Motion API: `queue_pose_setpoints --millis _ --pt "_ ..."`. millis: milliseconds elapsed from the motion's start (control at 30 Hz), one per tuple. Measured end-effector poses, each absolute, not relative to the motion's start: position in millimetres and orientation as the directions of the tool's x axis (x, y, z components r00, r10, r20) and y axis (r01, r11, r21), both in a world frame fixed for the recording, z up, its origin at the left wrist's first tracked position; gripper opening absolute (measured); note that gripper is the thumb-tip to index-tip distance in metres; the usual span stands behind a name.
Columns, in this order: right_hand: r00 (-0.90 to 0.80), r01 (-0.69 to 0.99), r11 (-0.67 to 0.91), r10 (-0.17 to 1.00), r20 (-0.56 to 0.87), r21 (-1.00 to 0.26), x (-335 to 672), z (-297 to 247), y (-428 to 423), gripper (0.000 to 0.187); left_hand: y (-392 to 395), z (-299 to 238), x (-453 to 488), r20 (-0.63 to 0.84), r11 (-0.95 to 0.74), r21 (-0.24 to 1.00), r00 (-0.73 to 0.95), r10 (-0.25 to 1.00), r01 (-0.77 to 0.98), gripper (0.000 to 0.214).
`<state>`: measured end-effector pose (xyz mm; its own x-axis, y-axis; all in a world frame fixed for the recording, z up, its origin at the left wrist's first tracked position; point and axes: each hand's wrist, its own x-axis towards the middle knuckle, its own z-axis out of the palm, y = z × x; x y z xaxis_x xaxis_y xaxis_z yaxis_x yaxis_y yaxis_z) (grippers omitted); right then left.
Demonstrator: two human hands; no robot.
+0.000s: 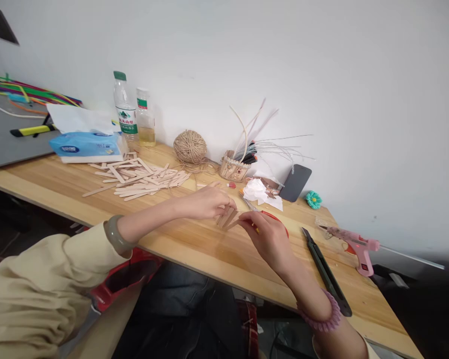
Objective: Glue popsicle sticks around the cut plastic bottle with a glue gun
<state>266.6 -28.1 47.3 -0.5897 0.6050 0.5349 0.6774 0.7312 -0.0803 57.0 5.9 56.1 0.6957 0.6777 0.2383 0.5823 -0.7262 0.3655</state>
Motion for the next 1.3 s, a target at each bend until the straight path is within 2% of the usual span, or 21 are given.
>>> queue_pose_setpoints --millis 200,567,967,1300 --pt "-0.61 0.667 0.744 0.527 0.592 0.026 265.4 48.4 -23.5 0.012 7.2 55.0 56.4 0.274 -0.732 0.413 0.693 0.667 0.541 0.024" --pt "-0.6 0.641 0.768 0.49 0.632 0.012 266.3 40.4 -20.0 0.01 8.7 57.2 57.1 0.26 -0.728 0.46 0.707 0.658 0.508 0.019" --pt "-0.609 0.624 0.781 0.458 0.647 0.034 265.9 34.7 -15.9 0.011 9.9 59.9 57.9 0.272 -0.763 0.405 0.731 0.627 0.504 0.019" --pt "-0.631 0.656 0.736 0.415 0.656 0.166 265.5 40.7 -10.2 0.007 9.6 66.5 59.9 0.181 -0.744 0.369 0.742 0.646 0.557 0.022"
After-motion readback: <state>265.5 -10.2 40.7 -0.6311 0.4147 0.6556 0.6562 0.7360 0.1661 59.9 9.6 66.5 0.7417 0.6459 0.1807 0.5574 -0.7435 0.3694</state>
